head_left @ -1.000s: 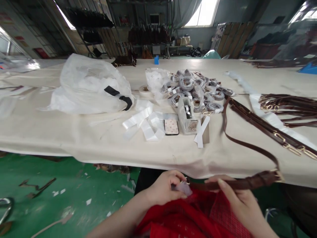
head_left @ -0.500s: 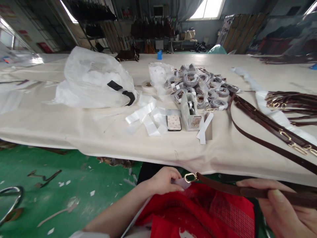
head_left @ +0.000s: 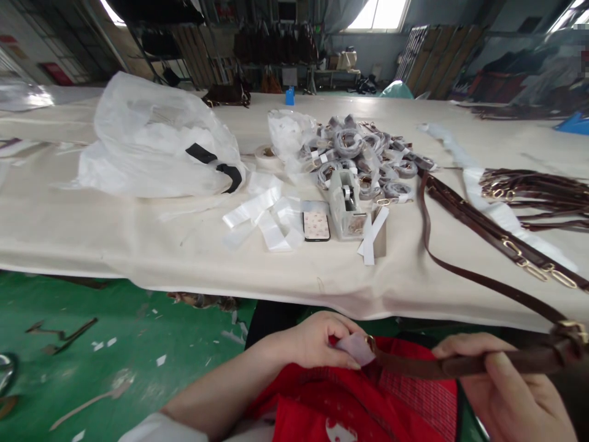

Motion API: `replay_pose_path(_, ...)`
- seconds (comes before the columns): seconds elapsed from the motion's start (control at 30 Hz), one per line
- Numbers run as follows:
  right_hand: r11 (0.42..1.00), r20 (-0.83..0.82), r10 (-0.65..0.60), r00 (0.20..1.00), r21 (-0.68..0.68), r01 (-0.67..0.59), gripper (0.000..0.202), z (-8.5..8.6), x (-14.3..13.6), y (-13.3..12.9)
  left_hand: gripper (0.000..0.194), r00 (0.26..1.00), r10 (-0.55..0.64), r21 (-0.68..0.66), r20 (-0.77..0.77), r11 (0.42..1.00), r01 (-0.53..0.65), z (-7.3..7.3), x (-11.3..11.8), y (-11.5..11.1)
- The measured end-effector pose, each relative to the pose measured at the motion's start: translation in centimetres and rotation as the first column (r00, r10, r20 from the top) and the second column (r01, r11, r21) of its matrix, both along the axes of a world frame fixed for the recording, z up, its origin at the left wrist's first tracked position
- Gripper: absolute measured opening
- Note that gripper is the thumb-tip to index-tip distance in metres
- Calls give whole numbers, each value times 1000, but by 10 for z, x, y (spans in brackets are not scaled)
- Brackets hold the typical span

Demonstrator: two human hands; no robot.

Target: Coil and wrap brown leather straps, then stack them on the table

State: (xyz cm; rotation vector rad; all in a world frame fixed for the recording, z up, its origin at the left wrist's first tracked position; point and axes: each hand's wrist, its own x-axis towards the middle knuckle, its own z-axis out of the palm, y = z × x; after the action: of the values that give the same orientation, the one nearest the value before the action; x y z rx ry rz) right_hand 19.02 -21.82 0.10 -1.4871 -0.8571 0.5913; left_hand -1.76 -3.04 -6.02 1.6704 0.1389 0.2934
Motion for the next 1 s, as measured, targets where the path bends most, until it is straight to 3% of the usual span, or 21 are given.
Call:
replay_pose_path(0.07, 999, -199, -41, 979, 17, 45, 19, -8, 1, 5, 24, 1000, 25, -8, -7, 1000, -25, 0, 1, -3)
replay_pose_path(0.1, 1000, -260, -4, 965, 23, 11, 20, -12, 0, 7, 24, 999, 42, -13, -10, 999, -42, 1, 1, -4)
replay_pose_path(0.23, 953, -312, 282, 907, -14, -302, 62, -24, -13, 11, 21, 995, 97, -27, -16, 995, -97, 3, -2, -6)
replay_pose_path(0.3, 925, -286, 343, 895, -63, -374, 67, -26, -23, 12, 18, 993, 115, -6, -17, 993, -115, 5, -3, -7)
replay_pose_path(0.4, 927, -267, 265, 926, -194, -321, 44, -27, -33, 14, 14, 987, 158, 69, -27, 985, -156, 6, -4, -9)
replay_pose_path(0.47, 941, -368, 136, 920, -242, -236, 33, -26, -35, 18, 13, 983, 180, 101, -28, 979, -177, 7, -4, -10)
replay_pose_path(0.53, 968, -525, 43, 850, -189, -166, 30, -25, -35, 22, 13, 982, 184, 110, -30, 978, -180, 7, -5, -9)
replay_pose_path(0.63, 994, -648, 14, 761, -72, -80, 23, -25, -34, 25, 15, 982, 180, 112, -52, 978, -173, 2, -6, -5)
replay_pose_path(0.7, 997, -564, -22, 825, -74, -25, 23, -25, -30, 22, 17, 985, 156, 110, -69, 983, -148, -3, -6, -3)
replay_pose_path(0.8, 996, -267, -38, 963, -93, 13, 26, -25, -21, 14, 23, 985, 121, 126, -122, 986, -105, -9, -7, 1)
replay_pose_path(0.9, 998, -50, 41, 998, -55, -43, 26, -22, -14, 7, 29, 978, 93, 133, -186, 989, -68, -11, -7, 4)
replay_pose_path(1.0, 995, 58, 64, 996, -81, -59, 25, -17, -13, 4, 33, 977, 74, 133, -202, 990, -47, -11, -6, 5)
